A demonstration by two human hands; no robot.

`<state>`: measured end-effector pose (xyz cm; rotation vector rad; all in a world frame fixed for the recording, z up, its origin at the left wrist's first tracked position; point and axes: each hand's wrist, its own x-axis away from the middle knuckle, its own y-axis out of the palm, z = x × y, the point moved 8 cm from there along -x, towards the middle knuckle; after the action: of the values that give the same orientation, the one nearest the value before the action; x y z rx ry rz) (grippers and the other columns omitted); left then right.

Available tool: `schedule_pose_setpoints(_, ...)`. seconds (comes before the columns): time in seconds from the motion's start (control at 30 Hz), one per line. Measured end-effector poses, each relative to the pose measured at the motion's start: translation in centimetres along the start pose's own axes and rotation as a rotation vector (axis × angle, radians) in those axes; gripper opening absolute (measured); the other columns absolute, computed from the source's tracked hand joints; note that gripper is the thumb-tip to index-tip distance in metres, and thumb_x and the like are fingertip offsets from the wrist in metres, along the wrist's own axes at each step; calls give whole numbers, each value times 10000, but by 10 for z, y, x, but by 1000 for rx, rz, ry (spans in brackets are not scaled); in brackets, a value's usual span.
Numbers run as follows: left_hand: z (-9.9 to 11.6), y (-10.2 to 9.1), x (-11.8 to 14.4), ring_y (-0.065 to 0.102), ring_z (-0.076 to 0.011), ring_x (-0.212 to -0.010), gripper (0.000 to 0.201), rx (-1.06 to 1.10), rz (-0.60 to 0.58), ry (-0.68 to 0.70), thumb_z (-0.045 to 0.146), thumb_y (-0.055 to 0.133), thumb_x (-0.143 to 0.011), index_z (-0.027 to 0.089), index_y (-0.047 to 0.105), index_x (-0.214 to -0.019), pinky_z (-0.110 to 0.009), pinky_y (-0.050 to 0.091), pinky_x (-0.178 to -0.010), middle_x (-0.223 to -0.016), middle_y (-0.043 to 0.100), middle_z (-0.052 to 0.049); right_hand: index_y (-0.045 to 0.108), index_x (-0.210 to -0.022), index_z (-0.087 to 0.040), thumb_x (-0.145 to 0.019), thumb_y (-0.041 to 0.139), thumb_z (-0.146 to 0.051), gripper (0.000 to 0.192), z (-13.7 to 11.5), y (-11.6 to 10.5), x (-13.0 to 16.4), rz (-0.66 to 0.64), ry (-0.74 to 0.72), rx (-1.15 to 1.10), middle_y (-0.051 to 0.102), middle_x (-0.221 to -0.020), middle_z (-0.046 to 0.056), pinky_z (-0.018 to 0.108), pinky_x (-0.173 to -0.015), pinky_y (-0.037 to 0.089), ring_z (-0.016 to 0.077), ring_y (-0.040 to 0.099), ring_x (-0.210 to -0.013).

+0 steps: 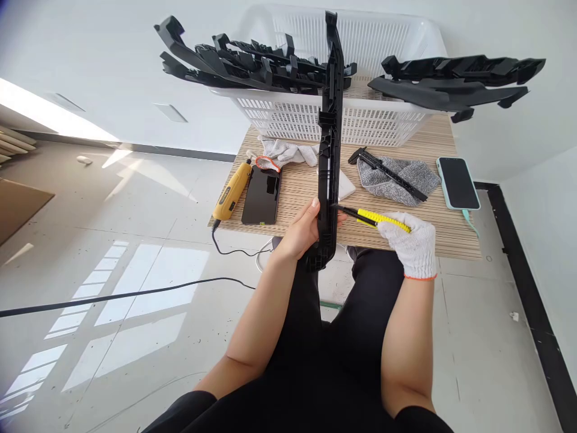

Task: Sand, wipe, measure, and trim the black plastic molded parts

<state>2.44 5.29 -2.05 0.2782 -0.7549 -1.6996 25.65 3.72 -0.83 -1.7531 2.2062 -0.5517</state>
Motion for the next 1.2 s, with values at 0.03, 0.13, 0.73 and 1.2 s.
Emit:
schedule_pose_setpoints(0.03, 0, 0, 0, 705, -277, -1123, 346, 1, -5, 1, 519, 623, -917, 198, 682, -1032, -438, 542, -1009, -1038, 768, -67, 759, -977, -170, -715, 780, -464, 395, 1, 0, 1, 7, 33, -35, 646, -608, 6, 246, -445, 404, 112, 500, -476)
schedule_pose_setpoints(0.13, 1, 0, 1, 709, -276, -1114, 313, 29, -12, 12, 491, 613, -929, 195, 674, -1012, -436, 547, -1003, -1029, 771, -69, 761, -960, -139, -677, 812, -421, 402, -3, -3, 3, 79, 61, -112, 630, -580, 2, 240, -445, 389, 105, 495, -475)
schedule_pose_setpoints(0.73, 3, 2, -2, 712, -283, -1111, 313, 35, 28, 13, 462, 584, -947, 169, 684, -996, -449, 518, -1043, -971, 778, -82, 785, -905, -202, -643, 839, -424, 347, -5, 11, -2, -79, 107, -138, 639, -615, 2, 221, -407, 355, 88, 454, -471)
schedule_pose_setpoints(1.2, 10, -3, -2, 720, -207, -946, 299, -17, 70, 65, 483, 592, -938, 238, 663, -1093, -346, 559, -872, -1069, 731, -37, 799, -972, -171, -649, 867, -399, 401, -11, 10, -2, -141, 108, -103, 714, -773, 39, 200, -459, 408, 73, 501, -536)
